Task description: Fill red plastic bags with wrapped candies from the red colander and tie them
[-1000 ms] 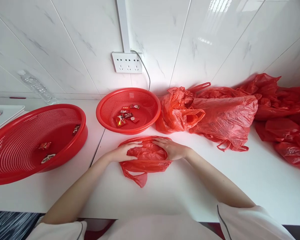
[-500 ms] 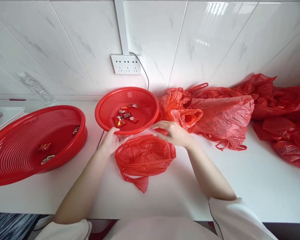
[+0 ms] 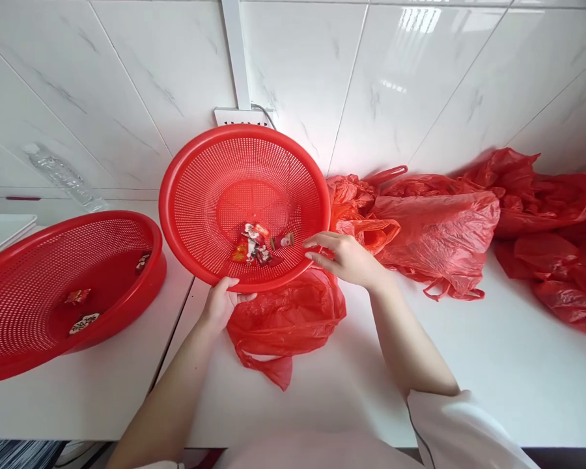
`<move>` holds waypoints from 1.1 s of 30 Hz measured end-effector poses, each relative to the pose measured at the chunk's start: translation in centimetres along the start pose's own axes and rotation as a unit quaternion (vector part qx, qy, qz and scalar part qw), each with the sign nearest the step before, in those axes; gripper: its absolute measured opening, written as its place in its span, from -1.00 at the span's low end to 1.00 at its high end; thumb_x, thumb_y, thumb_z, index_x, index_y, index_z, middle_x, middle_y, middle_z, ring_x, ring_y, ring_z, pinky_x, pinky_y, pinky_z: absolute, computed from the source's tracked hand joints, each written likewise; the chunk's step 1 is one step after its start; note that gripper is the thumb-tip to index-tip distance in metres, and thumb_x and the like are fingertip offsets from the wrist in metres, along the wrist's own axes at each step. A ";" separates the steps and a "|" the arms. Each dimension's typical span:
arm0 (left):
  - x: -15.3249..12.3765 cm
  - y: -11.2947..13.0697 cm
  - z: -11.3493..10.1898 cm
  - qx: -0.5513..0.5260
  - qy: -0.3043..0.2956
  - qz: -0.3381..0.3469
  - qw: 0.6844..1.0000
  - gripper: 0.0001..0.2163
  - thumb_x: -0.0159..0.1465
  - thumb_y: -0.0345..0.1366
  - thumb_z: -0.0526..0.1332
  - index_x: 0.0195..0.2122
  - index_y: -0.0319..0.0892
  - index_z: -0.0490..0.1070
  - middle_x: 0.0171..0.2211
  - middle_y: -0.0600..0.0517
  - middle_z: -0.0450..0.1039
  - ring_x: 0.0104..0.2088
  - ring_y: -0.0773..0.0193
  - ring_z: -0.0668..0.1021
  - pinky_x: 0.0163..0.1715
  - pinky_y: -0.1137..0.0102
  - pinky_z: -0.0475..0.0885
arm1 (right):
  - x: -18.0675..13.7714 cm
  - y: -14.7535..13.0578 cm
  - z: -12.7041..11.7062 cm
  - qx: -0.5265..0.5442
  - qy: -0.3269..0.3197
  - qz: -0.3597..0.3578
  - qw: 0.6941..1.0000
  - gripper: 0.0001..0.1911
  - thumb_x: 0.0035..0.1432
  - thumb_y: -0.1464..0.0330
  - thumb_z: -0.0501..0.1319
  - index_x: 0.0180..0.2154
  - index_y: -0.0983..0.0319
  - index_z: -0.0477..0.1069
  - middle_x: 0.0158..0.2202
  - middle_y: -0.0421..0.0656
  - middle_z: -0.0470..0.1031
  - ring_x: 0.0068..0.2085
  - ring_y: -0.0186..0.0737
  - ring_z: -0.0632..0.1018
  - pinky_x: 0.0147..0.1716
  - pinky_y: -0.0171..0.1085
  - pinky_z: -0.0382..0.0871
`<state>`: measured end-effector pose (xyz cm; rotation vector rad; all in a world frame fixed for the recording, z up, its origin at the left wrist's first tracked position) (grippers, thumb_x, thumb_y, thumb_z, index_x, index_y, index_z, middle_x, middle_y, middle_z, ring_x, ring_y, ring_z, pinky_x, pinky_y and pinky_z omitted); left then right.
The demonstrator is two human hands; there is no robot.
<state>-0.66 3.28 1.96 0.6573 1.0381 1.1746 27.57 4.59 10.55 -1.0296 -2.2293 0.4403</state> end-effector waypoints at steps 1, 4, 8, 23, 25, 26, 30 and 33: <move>0.0 -0.1 0.0 0.005 -0.006 0.004 1.000 -0.82 0.05 -0.35 0.23 -0.30 -0.27 0.46 -0.27 -0.06 0.56 -0.24 0.13 0.57 -0.39 0.30 0.57 | 0.1 0.2 0.3 0.000 0.000 -0.005 1.000 -0.76 0.30 0.29 0.11 -0.07 0.21 0.43 -0.09 -0.09 0.52 -0.13 -0.18 0.55 -0.09 -0.21 0.42; -0.2 -0.7 -0.1 0.015 -0.019 0.011 1.000 -0.78 0.08 -0.34 0.22 -0.25 -0.29 0.48 -0.21 -0.11 0.56 -0.17 0.05 0.58 -0.32 0.25 0.58 | 0.4 0.6 1.6 -0.014 0.005 -0.010 1.000 -0.76 0.32 0.30 0.07 -0.07 0.22 0.42 -0.07 -0.05 0.50 -0.10 -0.18 0.54 -0.07 -0.22 0.41; -0.5 -1.1 -0.1 0.026 -0.041 0.008 0.999 -0.78 0.11 -0.33 0.22 -0.22 -0.29 0.49 -0.17 -0.12 0.56 -0.12 0.00 0.58 -0.23 0.19 0.58 | 0.9 1.0 4.3 -0.103 -0.039 0.000 0.994 -0.72 0.34 0.36 0.01 0.00 0.24 0.38 0.01 0.00 0.46 0.01 -0.12 0.49 0.01 -0.16 0.36; -1.3 -1.7 0.2 0.066 -0.078 -0.017 0.995 -0.67 0.11 -0.31 0.25 -0.08 -0.23 0.47 -0.07 -0.11 0.53 -0.08 -0.05 0.57 -0.20 0.12 0.57 | 1.5 3.8 7.4 -0.023 -0.018 0.083 0.996 -0.78 0.29 0.38 0.09 -0.11 0.21 0.47 -0.13 -0.06 0.52 -0.14 -0.23 0.54 -0.10 -0.26 0.39; -1.2 -1.4 0.3 0.065 -0.064 -0.019 0.996 -0.67 0.07 -0.31 0.26 -0.11 -0.25 0.48 -0.11 -0.11 0.55 -0.10 -0.07 0.58 -0.23 0.12 0.57 | 1.6 4.0 7.3 0.085 0.014 0.110 0.990 -0.79 0.24 0.37 0.14 -0.12 0.24 0.47 -0.17 -0.07 0.55 -0.19 -0.24 0.56 -0.12 -0.23 0.42; -1.2 -1.3 0.4 0.062 -0.054 -0.021 0.996 -0.66 0.05 -0.32 0.27 -0.12 -0.25 0.49 -0.14 -0.11 0.56 -0.11 -0.07 0.58 -0.25 0.13 0.58 | 1.6 4.1 7.3 0.150 0.026 0.133 0.979 -0.78 0.21 0.36 0.17 -0.12 0.26 0.47 -0.19 -0.08 0.56 -0.22 -0.24 0.56 -0.14 -0.23 0.44; -0.9 -1.1 0.3 0.054 -0.029 -0.018 0.998 -0.65 0.01 -0.33 0.27 -0.14 -0.25 0.48 -0.20 -0.10 0.57 -0.13 -0.05 0.59 -0.28 0.16 0.58 | 1.6 4.1 7.2 0.373 0.031 0.219 0.901 -0.67 0.07 0.26 0.30 -0.12 0.28 0.49 -0.19 -0.08 0.57 -0.28 -0.29 0.57 -0.24 -0.26 0.51; -0.6 -0.9 0.1 0.049 -0.022 -0.004 0.999 -0.68 0.03 -0.33 0.26 -0.16 -0.26 0.48 -0.19 -0.09 0.57 -0.15 -0.01 0.59 -0.29 0.18 0.58 | 1.5 3.9 6.9 0.426 0.028 0.240 0.872 -0.60 0.00 0.22 0.37 -0.13 0.28 0.52 -0.19 -0.08 0.58 -0.29 -0.30 0.57 -0.28 -0.29 0.52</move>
Point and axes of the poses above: each hand's wrist, its own x-axis towards the middle knuckle, its own z-axis out of the palm, y = z × x, the point moved 1 cm from there along x, towards the middle knuckle
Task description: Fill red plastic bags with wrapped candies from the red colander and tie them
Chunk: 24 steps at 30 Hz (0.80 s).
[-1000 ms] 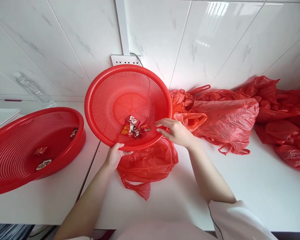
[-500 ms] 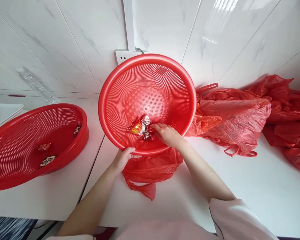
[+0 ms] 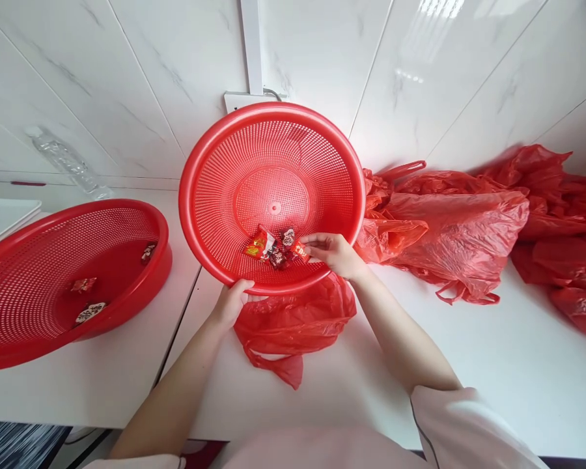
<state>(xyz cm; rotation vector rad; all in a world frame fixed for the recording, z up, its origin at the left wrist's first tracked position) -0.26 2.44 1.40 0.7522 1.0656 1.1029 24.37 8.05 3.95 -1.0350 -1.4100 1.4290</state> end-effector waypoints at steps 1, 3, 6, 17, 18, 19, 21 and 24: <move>0.1 0.1 -0.1 0.000 0.003 0.004 1.000 -0.70 0.03 -0.33 0.26 -0.17 -0.27 0.48 -0.19 -0.10 0.57 -0.15 -0.01 0.59 -0.29 0.19 0.58 | 0.0 0.0 0.0 0.007 0.001 0.002 1.000 -0.58 -0.02 0.22 0.38 -0.11 0.28 0.53 -0.19 -0.07 0.58 -0.29 -0.30 0.57 -0.28 -0.29 0.53; 0.1 0.2 -0.3 0.001 0.006 0.010 1.000 -0.71 0.04 -0.34 0.26 -0.19 -0.28 0.48 -0.19 -0.10 0.57 -0.16 0.00 0.59 -0.31 0.21 0.58 | 0.0 -0.1 -0.2 0.014 0.004 0.002 1.000 -0.55 -0.02 0.22 0.39 -0.08 0.27 0.52 -0.17 -0.07 0.59 -0.29 -0.30 0.57 -0.28 -0.29 0.53; 0.2 0.3 -0.4 -0.004 0.004 0.012 1.000 -0.72 0.04 -0.35 0.25 -0.19 -0.29 0.47 -0.19 -0.11 0.56 -0.16 0.00 0.59 -0.32 0.22 0.58 | -0.2 -0.3 -0.5 0.003 -0.005 -0.004 1.000 -0.57 -0.01 0.23 0.39 -0.09 0.27 0.53 -0.20 -0.09 0.60 -0.32 -0.33 0.57 -0.28 -0.30 0.51; 0.2 0.1 -0.2 -0.011 0.009 -0.007 1.000 -0.76 0.02 -0.35 0.26 -0.26 -0.31 0.48 -0.24 -0.11 0.58 -0.17 -0.01 0.60 -0.25 0.15 0.58 | -1.9 -2.4 0.9 -0.349 -0.078 -0.166 0.919 -0.73 0.29 0.34 0.08 -0.10 0.22 0.52 -0.11 -0.08 0.56 -0.10 -0.21 0.56 -0.04 -0.22 0.40; 0.2 0.1 -0.1 -0.011 0.007 -0.009 1.000 -0.76 0.02 -0.34 0.26 -0.26 -0.31 0.48 -0.25 -0.11 0.58 -0.15 -0.02 0.59 -0.23 0.14 0.58 | -1.7 -2.0 1.1 -0.379 -0.062 -0.173 0.907 -0.72 0.30 0.37 0.06 -0.07 0.24 0.49 -0.10 -0.05 0.55 -0.08 -0.19 0.55 -0.02 -0.21 0.39; 0.1 0.1 -0.1 -0.010 0.004 -0.011 1.000 -0.75 0.02 -0.34 0.26 -0.25 -0.31 0.48 -0.25 -0.11 0.58 -0.14 -0.03 0.59 -0.22 0.13 0.58 | -1.4 -1.4 1.3 -0.409 -0.051 -0.171 0.895 -0.70 0.31 0.38 0.04 -0.02 0.26 0.46 -0.08 -0.02 0.54 -0.06 -0.18 0.54 0.00 -0.20 0.38; 0.0 0.0 -0.1 -0.002 0.004 -0.014 1.000 -0.73 0.01 -0.34 0.27 -0.24 -0.31 0.49 -0.26 -0.12 0.58 -0.13 -0.05 0.59 -0.21 0.11 0.58 | -1.0 -0.2 1.6 -0.469 -0.044 -0.150 0.869 -0.62 0.30 0.39 0.05 0.11 0.30 0.33 -0.01 0.06 0.49 0.00 -0.12 0.52 0.03 -0.14 0.35; 0.0 -0.2 -0.2 0.014 0.005 -0.009 1.000 -0.72 0.01 -0.33 0.28 -0.23 -0.30 0.49 -0.24 -0.11 0.57 -0.12 -0.06 0.59 -0.21 0.08 0.58 | -0.7 1.2 2.1 -0.543 -0.082 -0.121 0.827 -0.50 0.30 0.33 0.07 0.23 0.31 0.18 0.08 0.14 0.42 0.10 -0.03 0.45 0.12 0.00 0.24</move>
Point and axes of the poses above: each hand's wrist, its own x-axis towards the middle knuckle, its own z-axis out of the palm, y = z × x, the point moved 1 cm from there along x, towards the middle knuckle
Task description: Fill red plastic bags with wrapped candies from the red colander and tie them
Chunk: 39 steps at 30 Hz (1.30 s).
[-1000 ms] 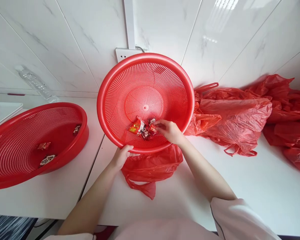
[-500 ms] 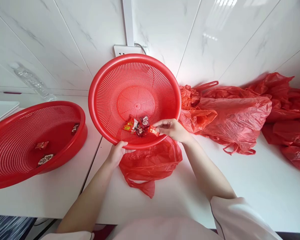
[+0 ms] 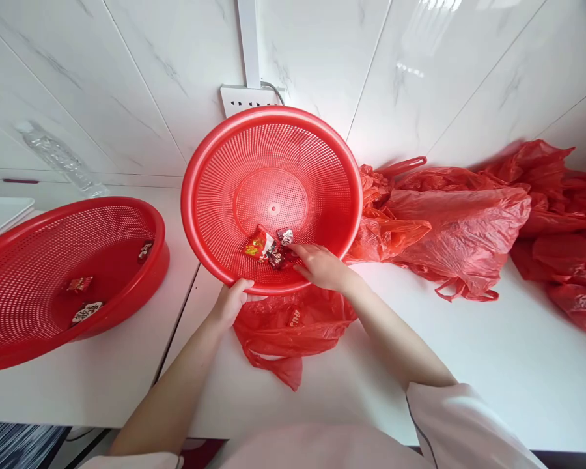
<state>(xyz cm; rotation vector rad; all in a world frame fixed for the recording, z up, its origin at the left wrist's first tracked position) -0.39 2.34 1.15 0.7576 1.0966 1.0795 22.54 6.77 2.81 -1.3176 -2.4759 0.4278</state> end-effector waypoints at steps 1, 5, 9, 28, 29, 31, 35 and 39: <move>0.0 -0.1 -0.1 0.001 -0.001 0.004 1.000 -0.72 0.02 -0.34 0.28 -0.22 -0.30 0.48 -0.23 -0.10 0.57 -0.12 -0.06 0.59 -0.21 0.08 0.58 | 0.0 0.0 0.2 -0.014 -0.015 -0.009 1.000 -0.51 0.30 0.32 0.07 0.22 0.31 0.19 0.09 0.14 0.41 0.12 -0.02 0.44 0.14 0.04 0.20; 0.2 -0.1 -0.3 -0.021 -0.008 0.006 1.000 -0.72 0.04 -0.35 0.25 -0.20 -0.29 0.47 -0.20 -0.10 0.57 -0.13 -0.03 0.59 -0.19 0.07 0.57 | -0.1 -0.1 -0.4 0.019 -0.028 -0.070 0.997 -0.63 0.28 0.34 0.09 0.09 0.28 0.37 0.00 0.07 0.47 0.01 -0.05 0.49 0.04 -0.03 0.32; 0.6 0.3 -0.6 -0.029 0.012 -0.003 1.000 -0.74 0.02 -0.36 0.25 -0.24 -0.31 0.47 -0.24 -0.11 0.57 -0.16 -0.03 0.60 -0.20 0.09 0.58 | -0.1 0.1 -1.5 0.187 0.008 -0.061 0.980 -0.66 0.20 0.47 0.12 0.00 0.21 0.46 -0.11 -0.07 0.55 -0.13 -0.19 0.55 -0.07 -0.18 0.41; 0.4 0.8 -0.4 -0.052 0.019 -0.022 0.998 -0.75 -0.01 -0.34 0.23 -0.29 -0.31 0.47 -0.26 -0.13 0.58 -0.14 -0.07 0.60 -0.15 0.06 0.54 | -0.2 0.9 -2.4 0.648 0.033 0.114 0.752 -0.57 -0.03 0.27 0.41 -0.08 0.23 0.54 -0.22 -0.14 0.62 -0.21 -0.18 0.64 -0.07 -0.17 0.51; 0.4 0.8 -0.4 -0.055 0.017 -0.021 0.998 -0.75 -0.01 -0.34 0.23 -0.28 -0.31 0.47 -0.26 -0.13 0.58 -0.13 -0.07 0.60 -0.15 0.06 0.54 | -0.2 1.0 -2.4 0.644 0.033 0.116 0.755 -0.57 -0.04 0.26 0.41 -0.09 0.23 0.54 -0.22 -0.14 0.62 -0.22 -0.18 0.64 -0.07 -0.18 0.51; 0.5 0.7 -0.5 -0.057 0.012 -0.021 0.998 -0.76 0.00 -0.34 0.22 -0.29 -0.31 0.47 -0.26 -0.14 0.58 -0.12 -0.08 0.59 -0.14 0.05 0.54 | -0.3 1.0 -2.4 0.639 0.029 0.116 0.760 -0.57 -0.04 0.25 0.41 -0.09 0.22 0.55 -0.23 -0.14 0.63 -0.23 -0.19 0.64 -0.09 -0.20 0.51; 0.5 0.7 -0.5 -0.055 0.007 -0.019 0.998 -0.77 0.01 -0.34 0.21 -0.30 -0.31 0.47 -0.27 -0.14 0.57 -0.13 -0.08 0.59 -0.15 0.05 0.54 | -0.3 1.1 -2.2 0.636 0.026 0.114 0.762 -0.59 -0.03 0.25 0.41 -0.10 0.22 0.55 -0.25 -0.14 0.63 -0.24 -0.20 0.64 -0.13 -0.24 0.53; 0.4 0.8 -0.4 -0.045 0.010 -0.015 0.999 -0.75 0.01 -0.33 0.22 -0.28 -0.32 0.45 -0.27 -0.14 0.58 -0.14 -0.08 0.60 -0.16 0.04 0.54 | -0.3 0.8 -2.6 0.609 0.041 0.126 0.782 -0.53 -0.01 0.23 0.39 -0.04 0.23 0.52 -0.19 -0.12 0.62 -0.21 -0.18 0.64 -0.26 -0.29 0.56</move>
Point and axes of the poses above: each hand's wrist, its own x-axis towards the middle knuckle, its own z-axis out of the palm, y = z × x, the point moved 1 cm from there along x, towards the middle knuckle
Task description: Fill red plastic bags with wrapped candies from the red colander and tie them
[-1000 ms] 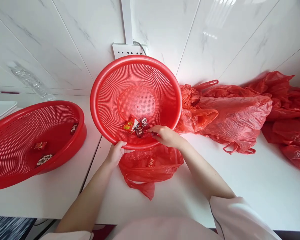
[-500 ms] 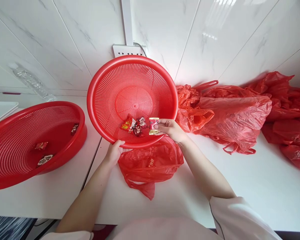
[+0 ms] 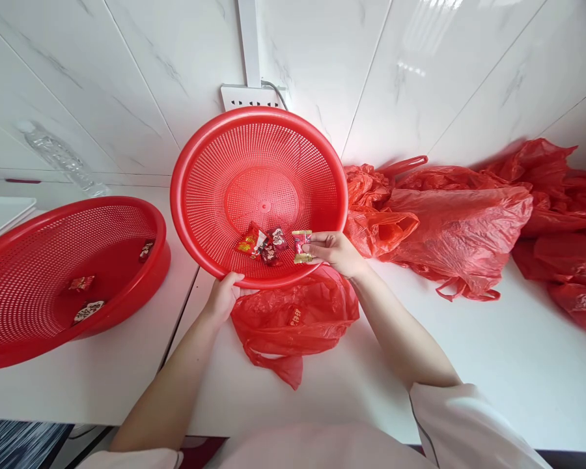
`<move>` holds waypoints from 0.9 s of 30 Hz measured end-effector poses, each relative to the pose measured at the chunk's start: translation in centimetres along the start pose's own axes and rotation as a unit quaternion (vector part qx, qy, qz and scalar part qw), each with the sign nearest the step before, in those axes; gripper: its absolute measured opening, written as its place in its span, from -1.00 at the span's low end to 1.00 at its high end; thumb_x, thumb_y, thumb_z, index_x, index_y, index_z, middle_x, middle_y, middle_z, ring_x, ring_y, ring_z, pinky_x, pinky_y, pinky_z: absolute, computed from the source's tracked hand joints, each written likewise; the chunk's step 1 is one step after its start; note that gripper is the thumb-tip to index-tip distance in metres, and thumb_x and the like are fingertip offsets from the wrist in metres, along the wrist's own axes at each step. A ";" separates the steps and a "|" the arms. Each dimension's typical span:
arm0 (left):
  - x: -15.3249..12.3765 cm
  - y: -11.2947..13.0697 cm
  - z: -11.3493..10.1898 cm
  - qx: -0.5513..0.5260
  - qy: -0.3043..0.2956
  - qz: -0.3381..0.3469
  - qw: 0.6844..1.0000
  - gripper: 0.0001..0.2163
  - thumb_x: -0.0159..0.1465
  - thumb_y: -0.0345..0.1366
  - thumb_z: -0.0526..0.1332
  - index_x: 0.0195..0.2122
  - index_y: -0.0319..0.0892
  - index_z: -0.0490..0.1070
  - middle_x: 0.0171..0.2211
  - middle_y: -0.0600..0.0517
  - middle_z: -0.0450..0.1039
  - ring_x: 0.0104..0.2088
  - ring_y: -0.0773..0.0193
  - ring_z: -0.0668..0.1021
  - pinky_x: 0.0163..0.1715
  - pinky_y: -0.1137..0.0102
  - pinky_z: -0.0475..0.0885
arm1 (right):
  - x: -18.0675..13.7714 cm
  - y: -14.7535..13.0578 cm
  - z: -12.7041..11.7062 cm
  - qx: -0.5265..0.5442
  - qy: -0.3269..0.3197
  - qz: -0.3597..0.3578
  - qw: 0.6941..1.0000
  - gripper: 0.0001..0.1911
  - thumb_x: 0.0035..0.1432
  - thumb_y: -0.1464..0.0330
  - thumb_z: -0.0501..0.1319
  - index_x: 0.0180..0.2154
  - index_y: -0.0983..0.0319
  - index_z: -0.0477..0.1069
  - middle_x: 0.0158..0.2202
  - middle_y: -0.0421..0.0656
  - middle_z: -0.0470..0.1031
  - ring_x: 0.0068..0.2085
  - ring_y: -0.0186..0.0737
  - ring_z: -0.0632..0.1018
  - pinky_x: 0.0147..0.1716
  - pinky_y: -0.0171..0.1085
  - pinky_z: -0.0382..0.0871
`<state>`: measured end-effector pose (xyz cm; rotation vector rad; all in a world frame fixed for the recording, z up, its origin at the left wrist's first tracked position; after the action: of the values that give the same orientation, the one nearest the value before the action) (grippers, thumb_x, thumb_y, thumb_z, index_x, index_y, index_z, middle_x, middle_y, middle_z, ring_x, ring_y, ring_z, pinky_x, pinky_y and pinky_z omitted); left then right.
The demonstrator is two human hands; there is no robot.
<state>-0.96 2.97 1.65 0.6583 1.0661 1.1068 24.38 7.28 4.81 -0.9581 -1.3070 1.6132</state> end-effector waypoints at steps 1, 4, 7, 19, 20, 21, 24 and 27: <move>0.0 0.0 0.0 0.002 0.002 -0.001 1.000 -0.74 0.01 -0.32 0.22 -0.27 -0.32 0.45 -0.27 -0.14 0.58 -0.15 -0.08 0.60 -0.16 0.04 0.54 | -0.1 -0.3 0.0 -0.018 0.004 -0.004 1.000 -0.53 -0.01 0.22 0.39 -0.04 0.23 0.52 -0.20 -0.12 0.61 -0.22 -0.18 0.64 -0.32 -0.32 0.56; 0.0 -0.1 -0.1 0.005 0.004 0.001 1.000 -0.74 0.01 -0.32 0.22 -0.26 -0.32 0.44 -0.27 -0.13 0.58 -0.16 -0.08 0.60 -0.15 0.04 0.54 | -0.8 -1.3 0.4 -0.077 -0.047 -0.018 0.996 -0.57 0.05 0.18 0.35 -0.06 0.25 0.53 -0.23 -0.11 0.62 -0.26 -0.22 0.63 -0.41 -0.40 0.53; 0.2 -0.3 -0.2 0.002 -0.003 0.006 1.000 -0.74 0.02 -0.32 0.22 -0.25 -0.32 0.46 -0.27 -0.14 0.58 -0.15 -0.08 0.60 -0.15 0.05 0.54 | -1.3 -1.8 0.8 -0.110 -0.113 0.022 0.987 -0.54 0.16 0.08 0.24 -0.05 0.27 0.52 -0.18 -0.04 0.60 -0.29 -0.22 0.64 -0.39 -0.34 0.56; 0.2 -1.3 -0.5 0.039 -0.028 0.042 0.998 -0.70 0.10 -0.32 0.24 -0.14 -0.31 0.47 -0.13 -0.14 0.55 -0.12 -0.01 0.59 -0.18 0.10 0.56 | -0.1 1.0 2.4 -0.414 -0.047 -0.226 0.881 -0.64 0.32 0.26 0.07 0.07 0.23 0.39 0.04 -0.01 0.48 0.07 -0.12 0.49 0.11 -0.10 0.33; 0.2 -1.4 -0.4 0.035 -0.033 0.039 0.998 -0.68 0.10 -0.32 0.24 -0.11 -0.30 0.46 -0.13 -0.13 0.55 -0.13 -0.01 0.59 -0.19 0.10 0.56 | 0.1 1.5 2.8 -0.445 -0.061 -0.233 0.862 -0.58 0.32 0.25 0.07 0.15 0.25 0.31 0.09 0.03 0.44 0.11 -0.09 0.46 0.13 -0.08 0.31; 0.2 -1.6 -0.4 0.030 -0.038 0.035 0.998 -0.66 0.11 -0.31 0.24 -0.07 -0.29 0.45 -0.13 -0.13 0.55 -0.13 -0.01 0.59 -0.19 0.10 0.56 | 0.1 2.0 3.1 -0.475 -0.075 -0.225 0.847 -0.50 0.31 0.22 0.07 0.22 0.28 0.21 0.12 0.08 0.40 0.12 -0.06 0.44 0.12 -0.06 0.30; 0.1 -1.8 -0.1 0.016 -0.035 0.023 0.999 -0.63 0.11 -0.32 0.23 -0.04 -0.29 0.44 -0.16 -0.12 0.56 -0.15 -0.01 0.60 -0.20 0.10 0.56 | 0.1 3.1 3.7 -0.550 -0.093 -0.180 0.810 -0.25 0.29 0.10 0.07 0.33 0.38 -0.06 0.12 0.21 0.38 0.11 0.05 0.45 0.10 0.03 0.29; 0.0 -1.8 0.0 0.000 -0.028 0.016 0.999 -0.66 0.10 -0.33 0.22 -0.09 -0.31 0.45 -0.21 -0.11 0.57 -0.16 -0.02 0.61 -0.19 0.10 0.56 | -0.2 3.1 3.7 -0.566 -0.118 -0.182 0.795 -0.23 0.27 0.04 0.06 0.33 0.35 -0.03 0.12 0.19 0.37 0.10 0.06 0.44 0.10 0.03 0.26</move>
<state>-0.27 2.39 0.12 0.7053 1.0109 1.1089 20.60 5.40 2.42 -1.0430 -2.5448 0.5279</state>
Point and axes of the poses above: each hand's wrist, its own x-axis towards the middle knuckle, its own z-axis out of the palm, y = z × x, the point moved 1 cm from there along x, towards the middle knuckle
